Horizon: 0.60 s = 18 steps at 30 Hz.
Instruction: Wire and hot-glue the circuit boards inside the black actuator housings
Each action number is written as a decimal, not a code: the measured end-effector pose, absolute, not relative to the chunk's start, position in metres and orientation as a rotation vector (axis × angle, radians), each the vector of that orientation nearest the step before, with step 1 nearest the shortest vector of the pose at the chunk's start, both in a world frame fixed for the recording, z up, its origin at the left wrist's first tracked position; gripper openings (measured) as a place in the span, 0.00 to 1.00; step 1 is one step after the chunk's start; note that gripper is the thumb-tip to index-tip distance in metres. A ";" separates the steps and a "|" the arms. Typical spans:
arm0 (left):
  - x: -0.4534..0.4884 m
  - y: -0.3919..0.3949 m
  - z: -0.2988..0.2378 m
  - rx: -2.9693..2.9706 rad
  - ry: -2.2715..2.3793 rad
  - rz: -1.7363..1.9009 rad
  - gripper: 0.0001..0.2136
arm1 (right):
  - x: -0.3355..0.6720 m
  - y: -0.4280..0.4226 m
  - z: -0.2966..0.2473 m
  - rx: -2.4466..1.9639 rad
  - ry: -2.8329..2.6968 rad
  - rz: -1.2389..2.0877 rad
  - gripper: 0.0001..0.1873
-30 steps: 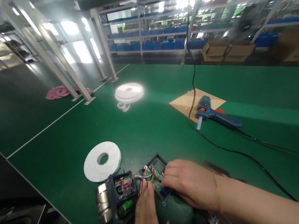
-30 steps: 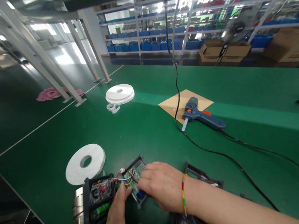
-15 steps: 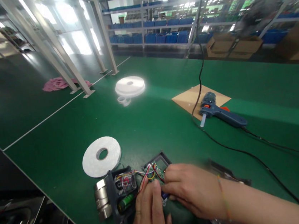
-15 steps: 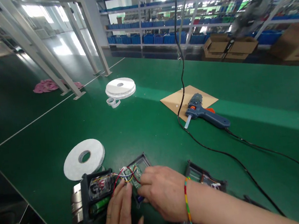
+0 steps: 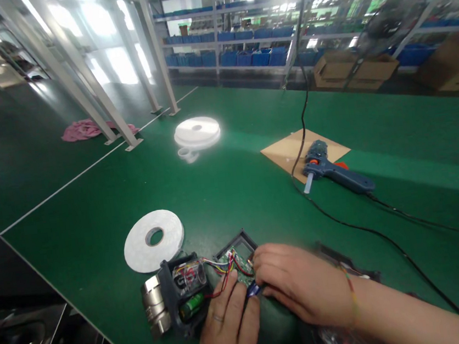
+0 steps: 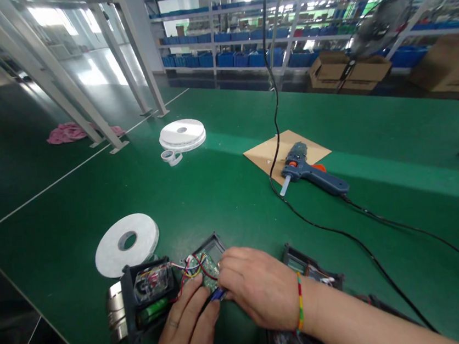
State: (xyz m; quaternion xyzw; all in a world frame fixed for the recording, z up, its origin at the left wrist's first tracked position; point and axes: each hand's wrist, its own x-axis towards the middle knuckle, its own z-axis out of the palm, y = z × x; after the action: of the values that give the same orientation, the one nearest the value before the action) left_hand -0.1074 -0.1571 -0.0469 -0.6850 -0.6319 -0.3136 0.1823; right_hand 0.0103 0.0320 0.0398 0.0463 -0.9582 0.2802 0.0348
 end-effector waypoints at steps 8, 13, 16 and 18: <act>-0.107 -0.157 -0.054 -1.902 -1.789 -0.811 0.13 | 0.016 0.038 0.035 0.151 -2.917 0.771 0.15; -0.108 -0.152 -0.048 -1.832 -1.844 -0.755 0.12 | 0.015 0.038 0.032 0.214 -2.951 0.697 0.16; -0.104 -0.149 -0.046 -1.804 -1.866 -0.731 0.12 | 0.014 0.038 0.026 0.230 -2.976 0.671 0.14; -0.102 -0.152 -0.042 -1.809 -1.862 -0.710 0.12 | 0.013 0.037 0.024 0.219 -2.976 0.670 0.14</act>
State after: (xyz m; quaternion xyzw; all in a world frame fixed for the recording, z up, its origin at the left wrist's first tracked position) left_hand -0.1022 -0.1520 -0.0424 -0.6552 -0.6743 -0.2572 0.2232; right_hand 0.0130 0.0369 0.0235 0.0714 -0.9723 0.2188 0.0416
